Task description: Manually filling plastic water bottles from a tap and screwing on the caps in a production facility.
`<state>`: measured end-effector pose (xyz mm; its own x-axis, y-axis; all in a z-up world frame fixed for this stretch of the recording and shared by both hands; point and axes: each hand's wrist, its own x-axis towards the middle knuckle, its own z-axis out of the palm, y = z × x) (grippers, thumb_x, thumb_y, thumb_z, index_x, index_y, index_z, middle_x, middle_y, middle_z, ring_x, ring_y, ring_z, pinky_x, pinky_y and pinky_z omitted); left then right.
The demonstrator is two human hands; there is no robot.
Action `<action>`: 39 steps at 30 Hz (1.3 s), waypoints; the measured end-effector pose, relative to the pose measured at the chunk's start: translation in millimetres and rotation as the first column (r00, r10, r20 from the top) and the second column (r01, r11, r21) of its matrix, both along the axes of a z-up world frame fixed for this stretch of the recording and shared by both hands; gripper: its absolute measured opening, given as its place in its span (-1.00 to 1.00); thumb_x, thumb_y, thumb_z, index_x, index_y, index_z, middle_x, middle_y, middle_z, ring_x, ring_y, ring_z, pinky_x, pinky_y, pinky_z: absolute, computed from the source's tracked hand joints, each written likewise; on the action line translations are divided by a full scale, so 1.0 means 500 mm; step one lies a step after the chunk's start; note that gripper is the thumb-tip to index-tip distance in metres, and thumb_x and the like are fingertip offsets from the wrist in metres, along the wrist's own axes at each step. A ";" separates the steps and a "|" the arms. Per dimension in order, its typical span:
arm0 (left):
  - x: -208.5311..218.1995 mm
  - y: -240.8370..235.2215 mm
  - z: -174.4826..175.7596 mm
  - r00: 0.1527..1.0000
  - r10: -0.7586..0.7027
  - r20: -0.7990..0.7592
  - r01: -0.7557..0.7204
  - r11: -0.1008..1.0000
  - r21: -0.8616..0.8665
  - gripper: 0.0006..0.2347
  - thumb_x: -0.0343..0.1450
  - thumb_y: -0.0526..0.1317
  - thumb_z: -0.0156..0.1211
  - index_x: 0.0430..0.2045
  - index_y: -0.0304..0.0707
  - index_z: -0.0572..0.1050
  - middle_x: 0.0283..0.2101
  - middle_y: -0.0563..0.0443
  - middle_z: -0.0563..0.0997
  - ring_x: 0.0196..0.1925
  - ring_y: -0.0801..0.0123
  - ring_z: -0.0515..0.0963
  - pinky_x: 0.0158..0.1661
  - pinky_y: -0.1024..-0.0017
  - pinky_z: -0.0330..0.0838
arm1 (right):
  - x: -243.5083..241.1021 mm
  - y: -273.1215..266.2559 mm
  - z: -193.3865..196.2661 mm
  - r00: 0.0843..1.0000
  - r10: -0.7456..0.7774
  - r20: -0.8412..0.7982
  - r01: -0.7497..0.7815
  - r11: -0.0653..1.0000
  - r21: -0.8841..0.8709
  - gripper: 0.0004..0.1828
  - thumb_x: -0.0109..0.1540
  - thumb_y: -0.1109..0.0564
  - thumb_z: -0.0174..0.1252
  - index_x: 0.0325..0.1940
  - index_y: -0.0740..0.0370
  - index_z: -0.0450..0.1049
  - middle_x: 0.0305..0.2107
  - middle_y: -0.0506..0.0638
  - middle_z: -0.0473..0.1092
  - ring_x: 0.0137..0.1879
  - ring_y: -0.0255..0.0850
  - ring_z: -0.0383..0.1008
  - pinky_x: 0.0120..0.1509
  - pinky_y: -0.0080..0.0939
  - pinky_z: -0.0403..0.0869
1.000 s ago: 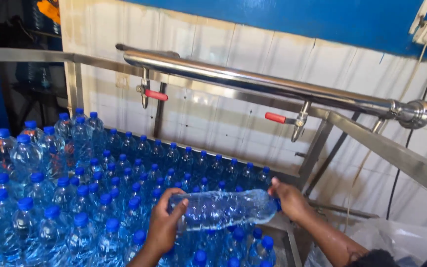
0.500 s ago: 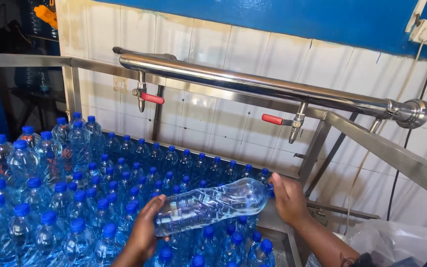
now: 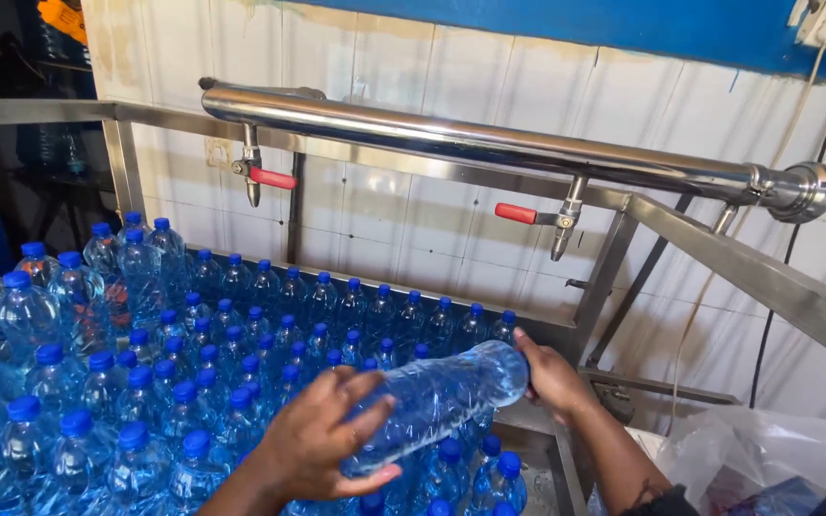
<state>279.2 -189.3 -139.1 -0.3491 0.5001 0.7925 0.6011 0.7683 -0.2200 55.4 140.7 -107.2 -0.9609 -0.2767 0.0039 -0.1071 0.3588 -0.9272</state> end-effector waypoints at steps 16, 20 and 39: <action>-0.106 0.091 -0.112 0.243 0.459 0.855 -0.468 0.827 -0.311 0.06 0.29 0.68 -0.53 0.68 0.07 -0.19 0.75 -0.07 -0.42 0.77 0.09 -0.64 0.52 -0.46 -0.88 | -0.171 0.072 -0.106 0.550 -0.357 -0.755 0.654 0.747 0.123 -0.68 0.42 -0.24 0.14 -0.20 -0.05 0.55 -0.30 -0.01 0.62 -0.16 0.14 0.62 -0.03 0.16 0.43; -0.097 0.100 -0.085 0.050 0.597 0.801 -0.350 0.761 -0.546 -0.07 0.42 0.60 -0.50 0.70 0.24 -0.28 0.77 0.07 -0.45 0.78 0.12 -0.66 0.52 -0.50 -0.85 | -0.234 0.015 -0.248 0.686 -0.121 -0.717 0.480 0.816 0.322 -0.70 0.42 -0.18 0.17 -0.32 -0.07 0.48 -0.43 -0.12 0.50 -0.37 -0.13 0.51 -0.23 0.00 0.39; -0.045 0.100 -0.084 0.253 0.436 0.864 -0.472 0.835 -0.283 -0.26 0.58 0.35 0.02 0.65 0.23 -0.06 0.73 0.10 -0.13 0.78 0.06 -0.45 0.49 -0.51 -0.92 | -0.226 -0.020 -0.327 0.974 0.225 -0.017 -0.202 0.903 0.380 -0.38 0.34 -0.24 0.30 0.45 -0.07 0.50 0.33 0.00 0.54 0.39 -0.04 0.59 0.44 0.05 0.57</action>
